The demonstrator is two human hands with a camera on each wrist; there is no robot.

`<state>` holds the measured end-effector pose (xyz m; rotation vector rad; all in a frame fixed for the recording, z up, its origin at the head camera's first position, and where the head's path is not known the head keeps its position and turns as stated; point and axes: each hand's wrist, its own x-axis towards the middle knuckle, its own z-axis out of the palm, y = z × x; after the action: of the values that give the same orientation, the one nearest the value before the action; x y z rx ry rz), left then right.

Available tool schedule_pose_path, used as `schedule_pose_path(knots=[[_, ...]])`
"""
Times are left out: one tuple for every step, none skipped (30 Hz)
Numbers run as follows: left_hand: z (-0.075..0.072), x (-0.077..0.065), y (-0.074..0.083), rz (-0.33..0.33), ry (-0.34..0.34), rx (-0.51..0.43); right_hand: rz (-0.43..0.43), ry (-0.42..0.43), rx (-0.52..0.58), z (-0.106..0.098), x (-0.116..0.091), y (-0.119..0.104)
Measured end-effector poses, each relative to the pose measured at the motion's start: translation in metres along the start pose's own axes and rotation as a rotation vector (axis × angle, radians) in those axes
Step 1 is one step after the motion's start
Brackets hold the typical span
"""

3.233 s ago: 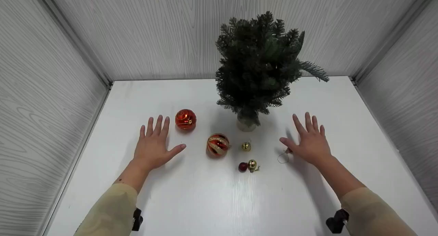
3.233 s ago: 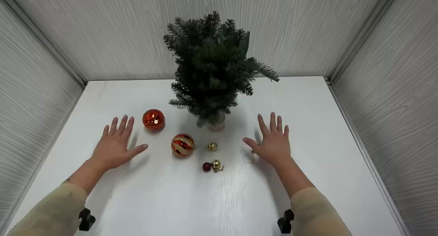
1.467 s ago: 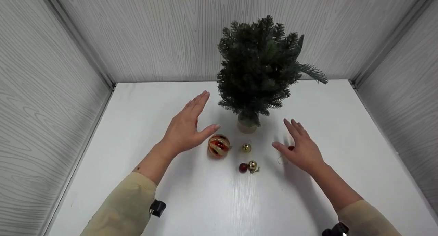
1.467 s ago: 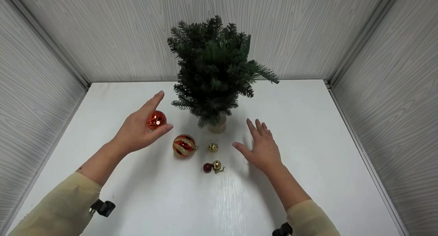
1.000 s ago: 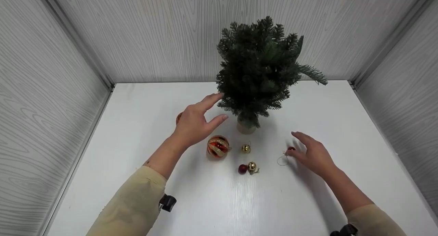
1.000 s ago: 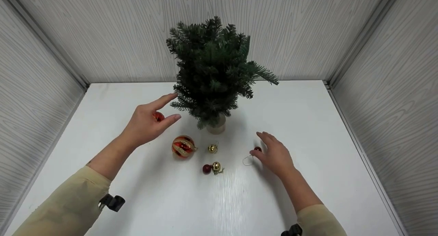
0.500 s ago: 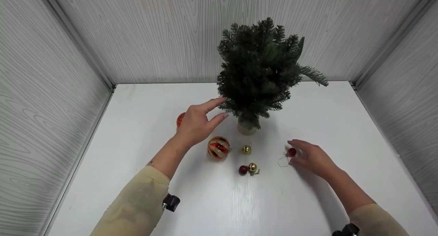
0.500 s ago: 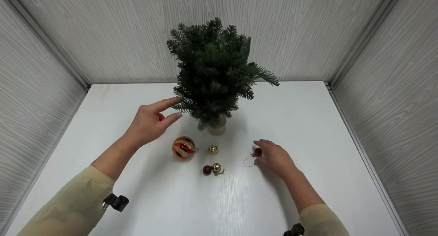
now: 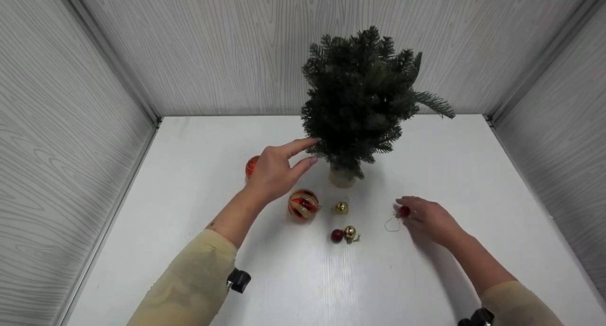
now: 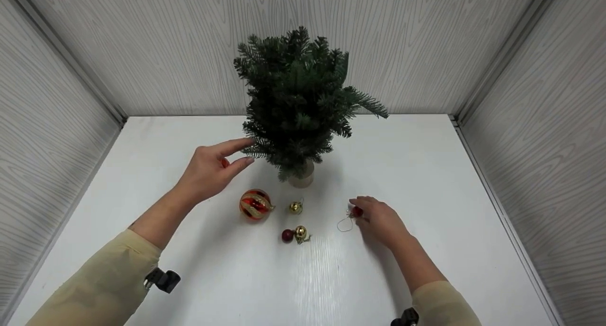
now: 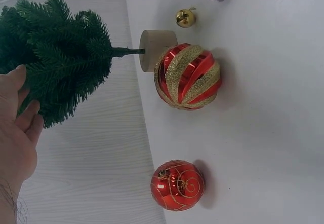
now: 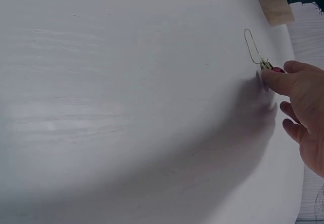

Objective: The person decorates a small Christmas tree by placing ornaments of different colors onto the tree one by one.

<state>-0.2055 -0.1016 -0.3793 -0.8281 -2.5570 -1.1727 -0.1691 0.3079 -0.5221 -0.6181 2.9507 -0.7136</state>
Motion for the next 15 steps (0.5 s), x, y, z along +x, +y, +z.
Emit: schedule_pose_path(knots=[[0.0005,0.0004,0.0001,0.001,-0.001,-0.001,-0.002,0.004,-0.005,0.0007,0.0001,0.0003],[0.0010,0.0007,0.0002,0.001,-0.002,-0.001,-0.004,0.009,-0.012,0.0013,0.0001,0.0008],[0.0015,0.0010,0.0002,0.002,-0.003,-0.001,-0.009,0.014,-0.023,0.0019,0.0003,0.0008],[0.0020,0.0013,0.0002,0.003,-0.003,-0.002,-0.014,0.020,-0.036,0.0023,0.0006,0.0007],[0.0026,0.0017,0.0001,0.006,-0.003,-0.003,-0.018,0.026,-0.047,0.0028,0.0009,0.0009],[0.0032,0.0021,-0.0001,0.010,-0.002,-0.004,-0.018,0.031,-0.058,0.0032,0.0012,0.0009],[0.0038,0.0025,-0.0002,0.013,-0.001,-0.006,-0.015,0.036,-0.067,0.0034,0.0013,0.0006],[0.0043,0.0028,-0.0001,0.016,0.001,-0.008,-0.008,0.042,-0.077,0.0036,0.0015,0.0004],[0.0048,0.0031,0.0000,0.018,0.003,-0.012,0.000,0.048,-0.083,0.0039,0.0017,-0.0003],[0.0053,0.0032,0.0001,0.019,0.004,-0.015,0.013,0.052,-0.081,0.0040,0.0018,-0.0008],[0.0057,0.0033,0.0004,0.018,0.005,-0.017,0.026,0.057,-0.076,0.0043,0.0018,-0.0015],[0.0062,0.0034,0.0007,0.018,0.005,-0.020,0.039,0.062,-0.070,0.0047,0.0016,-0.0020],[0.0067,0.0036,0.0012,0.016,0.004,-0.023,0.049,0.068,-0.063,0.0050,0.0011,-0.0030],[0.0072,0.0037,0.0019,0.014,0.002,-0.024,0.054,0.075,-0.055,0.0055,0.0006,-0.0038],[0.0076,0.0037,0.0025,0.012,0.000,-0.026,0.059,0.086,-0.044,0.0059,0.0001,-0.0048]])
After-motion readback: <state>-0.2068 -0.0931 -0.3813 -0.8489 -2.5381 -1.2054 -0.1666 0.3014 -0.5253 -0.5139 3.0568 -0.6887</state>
